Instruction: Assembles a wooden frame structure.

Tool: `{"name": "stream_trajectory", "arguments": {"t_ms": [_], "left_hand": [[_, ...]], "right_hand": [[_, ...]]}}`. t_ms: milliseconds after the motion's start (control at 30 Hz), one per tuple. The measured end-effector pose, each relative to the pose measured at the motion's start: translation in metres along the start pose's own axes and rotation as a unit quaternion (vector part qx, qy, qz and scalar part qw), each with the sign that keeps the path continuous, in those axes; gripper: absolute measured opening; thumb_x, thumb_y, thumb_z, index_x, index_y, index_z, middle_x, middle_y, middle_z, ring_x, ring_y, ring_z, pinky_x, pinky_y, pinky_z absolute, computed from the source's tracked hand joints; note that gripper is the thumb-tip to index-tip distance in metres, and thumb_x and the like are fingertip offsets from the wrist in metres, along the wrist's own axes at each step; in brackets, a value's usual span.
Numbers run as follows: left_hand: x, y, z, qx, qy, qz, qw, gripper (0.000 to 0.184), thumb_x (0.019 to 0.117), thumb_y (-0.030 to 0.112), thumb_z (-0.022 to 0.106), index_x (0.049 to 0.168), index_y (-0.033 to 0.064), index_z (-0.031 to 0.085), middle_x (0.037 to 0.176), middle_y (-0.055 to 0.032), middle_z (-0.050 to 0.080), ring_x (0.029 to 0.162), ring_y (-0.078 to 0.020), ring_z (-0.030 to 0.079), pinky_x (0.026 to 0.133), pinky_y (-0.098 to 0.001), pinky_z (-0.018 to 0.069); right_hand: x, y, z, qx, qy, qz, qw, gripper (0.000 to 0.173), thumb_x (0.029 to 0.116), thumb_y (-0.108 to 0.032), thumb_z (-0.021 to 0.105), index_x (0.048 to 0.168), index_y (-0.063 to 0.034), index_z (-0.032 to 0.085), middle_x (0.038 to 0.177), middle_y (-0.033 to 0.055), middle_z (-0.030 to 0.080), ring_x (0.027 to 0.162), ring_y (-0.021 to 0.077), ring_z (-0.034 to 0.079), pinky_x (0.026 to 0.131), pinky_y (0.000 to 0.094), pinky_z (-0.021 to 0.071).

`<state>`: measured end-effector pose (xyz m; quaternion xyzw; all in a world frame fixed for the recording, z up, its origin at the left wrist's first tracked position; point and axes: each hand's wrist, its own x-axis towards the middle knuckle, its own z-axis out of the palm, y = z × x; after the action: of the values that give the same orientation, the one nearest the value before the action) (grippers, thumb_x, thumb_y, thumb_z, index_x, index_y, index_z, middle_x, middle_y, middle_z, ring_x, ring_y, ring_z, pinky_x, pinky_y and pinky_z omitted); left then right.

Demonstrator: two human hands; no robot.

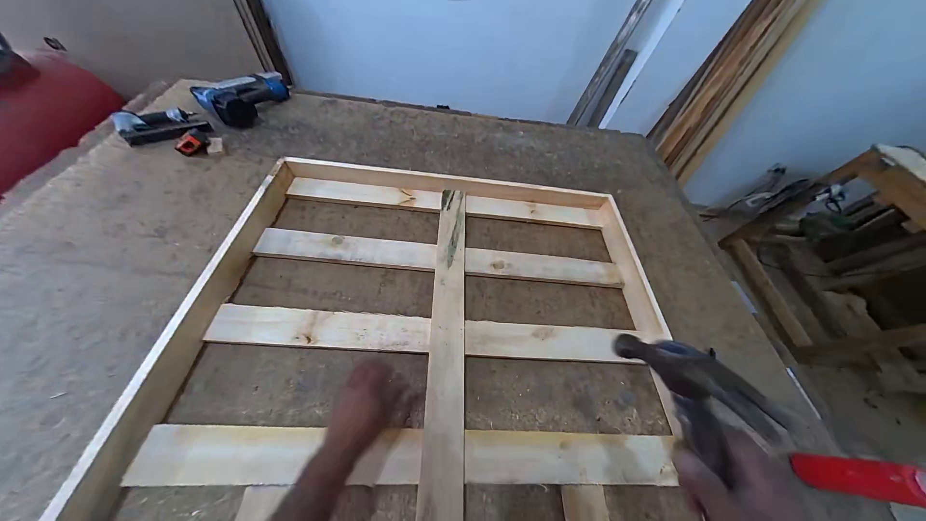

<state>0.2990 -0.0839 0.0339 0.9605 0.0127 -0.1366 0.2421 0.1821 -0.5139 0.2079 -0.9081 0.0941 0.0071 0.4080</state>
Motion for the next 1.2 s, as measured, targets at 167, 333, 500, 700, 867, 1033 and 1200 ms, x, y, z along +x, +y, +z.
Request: {"name": "stream_trajectory", "arguments": {"t_ms": [167, 333, 500, 700, 867, 1033, 1200], "left_hand": [[0.019, -0.117, 0.021, 0.133, 0.087, -0.055, 0.986, 0.114, 0.0798, 0.095, 0.034, 0.161, 0.0152, 0.035, 0.17, -0.0181, 0.022, 0.154, -0.0469, 0.022, 0.118, -0.071, 0.0249], [0.0, -0.139, 0.045, 0.107, 0.135, -0.059, 0.983, 0.097, 0.0873, 0.087, 0.035, 0.154, 0.0179, 0.048, 0.166, -0.0172, 0.032, 0.155, -0.0412, 0.025, 0.123, -0.0631, 0.0233], [0.003, -0.14, 0.045, 0.081, 0.149, -0.064, 0.983, 0.078, 0.0917, 0.07, 0.053, 0.149, 0.0168, 0.055, 0.163, -0.0187, 0.038, 0.153, -0.0409, 0.029, 0.124, -0.0602, 0.0232], [0.002, -0.145, 0.049, 0.094, 0.144, -0.062, 0.983, 0.074, 0.0926, 0.065, 0.055, 0.148, 0.0157, 0.055, 0.162, -0.0181, 0.039, 0.154, -0.0389, 0.029, 0.125, -0.0565, 0.0217], [0.0, -0.147, 0.049, 0.099, 0.141, -0.059, 0.983, 0.074, 0.0935, 0.065, 0.053, 0.148, 0.0149, 0.055, 0.162, -0.0189, 0.04, 0.153, -0.0415, 0.03, 0.124, -0.0578, 0.0225], [-0.001, -0.145, 0.05, 0.089, 0.143, -0.058, 0.984, 0.075, 0.0937, 0.066, 0.052, 0.149, 0.0149, 0.055, 0.163, -0.0184, 0.038, 0.153, -0.0408, 0.029, 0.125, -0.0574, 0.0212], [-0.001, -0.147, 0.052, 0.081, 0.144, -0.063, 0.984, 0.074, 0.0929, 0.065, 0.054, 0.148, 0.0158, 0.055, 0.163, -0.0181, 0.039, 0.153, -0.0401, 0.029, 0.125, -0.0569, 0.0217]], "right_hand": [[0.217, -0.058, 0.053, -0.229, -0.163, 0.011, 0.96, 0.051, 0.1045, -0.043, 0.057, 0.151, -0.024, 0.048, 0.09, 0.0127, 0.068, 0.07, 0.0285, 0.066, 0.065, 0.0537, 0.0578], [0.414, -0.134, 0.13, -0.374, -0.192, -0.144, 0.896, 0.042, 0.1089, -0.037, 0.048, 0.143, -0.0117, 0.054, 0.106, 0.021, 0.069, 0.095, 0.0399, 0.068, 0.082, 0.0643, 0.0537], [0.527, -0.184, 0.208, -0.391, -0.123, -0.265, 0.873, 0.039, 0.1113, -0.036, 0.039, 0.123, -0.0063, 0.062, 0.098, 0.0199, 0.067, 0.093, 0.0391, 0.068, 0.08, 0.0626, 0.0532], [0.58, -0.179, 0.245, -0.531, -0.193, -0.22, 0.796, 0.035, 0.1085, -0.03, 0.046, 0.113, -0.0016, 0.066, 0.101, 0.024, 0.067, 0.097, 0.044, 0.067, 0.079, 0.0671, 0.0514], [0.559, -0.195, 0.244, -0.44, -0.092, -0.27, 0.851, 0.038, 0.1097, -0.033, 0.042, 0.13, -0.0075, 0.06, 0.11, 0.0227, 0.067, 0.103, 0.0434, 0.067, 0.084, 0.0669, 0.0528], [0.569, -0.169, 0.237, -0.572, -0.177, -0.14, 0.789, 0.029, 0.1045, -0.022, 0.051, 0.109, 0.0019, 0.067, 0.106, 0.0277, 0.067, 0.104, 0.047, 0.066, 0.082, 0.0693, 0.051], [0.543, -0.166, 0.215, -0.371, 0.004, -0.225, 0.901, 0.041, 0.1102, -0.034, 0.04, 0.126, -0.0024, 0.06, 0.105, 0.0234, 0.067, 0.099, 0.0416, 0.068, 0.085, 0.064, 0.0532]]}}
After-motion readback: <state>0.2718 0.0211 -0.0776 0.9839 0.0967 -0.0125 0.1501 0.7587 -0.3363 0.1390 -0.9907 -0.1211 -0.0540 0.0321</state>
